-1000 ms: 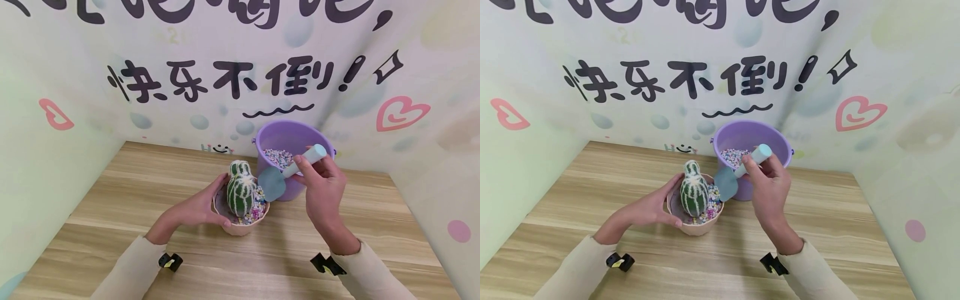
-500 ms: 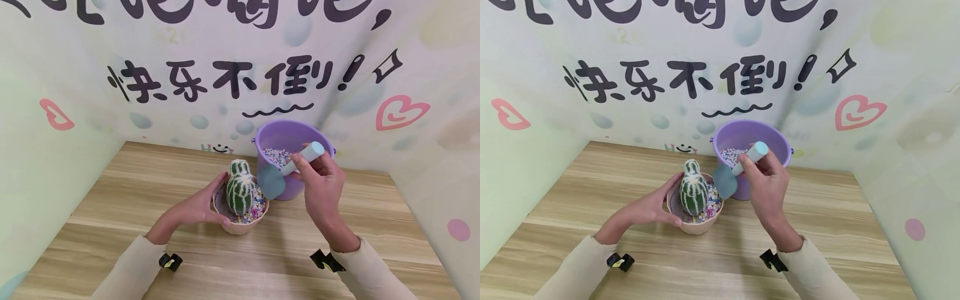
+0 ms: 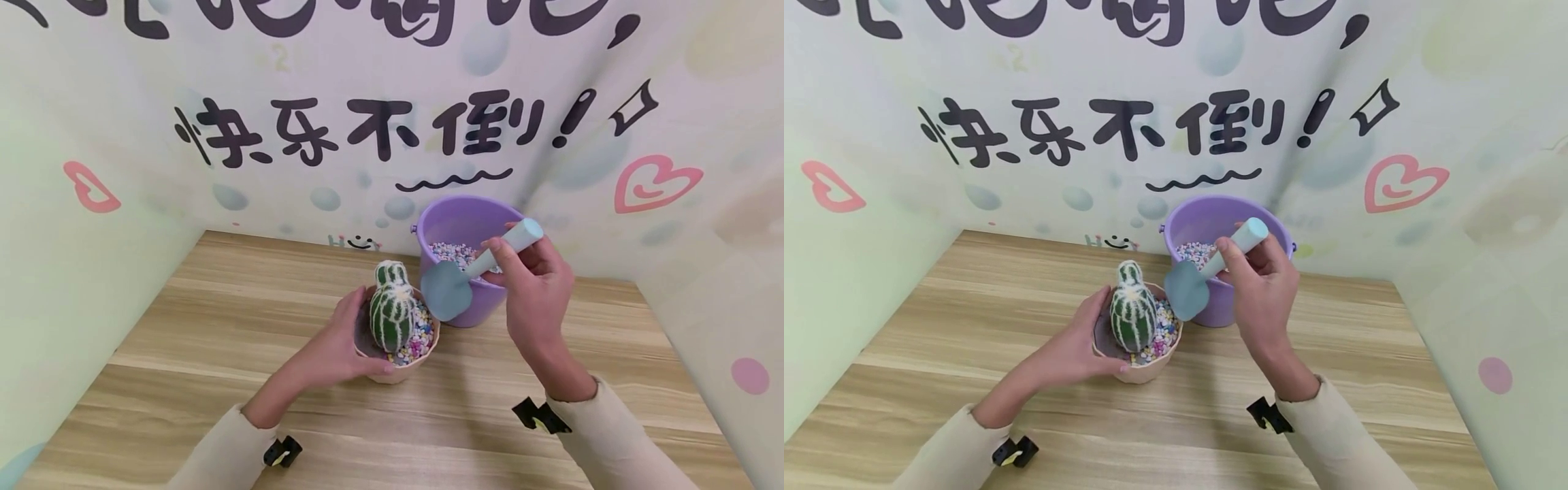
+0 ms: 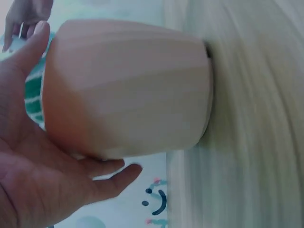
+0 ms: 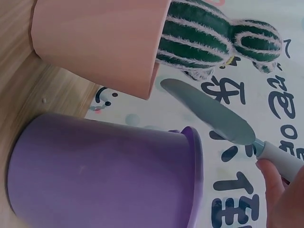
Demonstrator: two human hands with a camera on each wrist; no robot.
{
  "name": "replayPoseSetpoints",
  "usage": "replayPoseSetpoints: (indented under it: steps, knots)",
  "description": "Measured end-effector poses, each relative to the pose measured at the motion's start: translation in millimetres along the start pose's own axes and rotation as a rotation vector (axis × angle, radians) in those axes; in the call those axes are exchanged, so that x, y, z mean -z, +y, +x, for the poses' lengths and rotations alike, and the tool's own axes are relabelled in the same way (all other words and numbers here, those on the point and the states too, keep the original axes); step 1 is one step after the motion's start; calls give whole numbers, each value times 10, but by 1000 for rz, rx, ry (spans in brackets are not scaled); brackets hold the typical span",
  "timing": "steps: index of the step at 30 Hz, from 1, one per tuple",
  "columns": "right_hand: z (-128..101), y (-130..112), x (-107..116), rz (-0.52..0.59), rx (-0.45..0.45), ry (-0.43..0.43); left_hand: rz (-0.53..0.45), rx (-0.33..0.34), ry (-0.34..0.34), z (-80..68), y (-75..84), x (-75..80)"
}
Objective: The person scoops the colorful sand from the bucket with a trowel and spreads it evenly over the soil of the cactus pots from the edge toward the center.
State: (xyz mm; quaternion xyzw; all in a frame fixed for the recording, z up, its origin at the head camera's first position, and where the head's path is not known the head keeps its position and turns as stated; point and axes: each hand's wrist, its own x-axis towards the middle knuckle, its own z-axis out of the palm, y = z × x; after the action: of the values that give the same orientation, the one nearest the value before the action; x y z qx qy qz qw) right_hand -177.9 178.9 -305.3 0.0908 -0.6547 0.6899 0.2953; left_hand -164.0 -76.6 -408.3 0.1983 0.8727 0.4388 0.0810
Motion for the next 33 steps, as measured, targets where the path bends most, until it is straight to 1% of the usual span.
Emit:
replayPoseSetpoints:
  steps: [1, 4, 9, 14, 18, 22, 25, 29, 33]
  knots:
    - [16, 0, -1, -1, 0, -1, 4, 23, 13, 1, 11, -20]
    - [69, -1, -6, -13, 8, -7, -5, 57, 41, 5, 31, -51]
    - [181, -15, -9, 37, 10, 0, -30, 77, 39, 4, 27, -34]
    - [340, -53, 10, 102, -19, 65, -53, 49, 18, 21, -13, 14]
    - [467, -82, 37, 143, -25, 121, -74, 10, -4, 65, -56, 42]
    - [552, -90, 68, 154, -40, 162, -103, -4, -38, 116, -78, 66]
    - [602, -78, 80, 152, -52, 176, -121, -12, -57, 146, -77, 91]
    - [665, -35, 81, 183, -68, 180, -133, -18, -74, 166, -70, 127]
    - [730, 26, 97, 182, -85, 157, -141, -5, -90, 182, -78, 155]
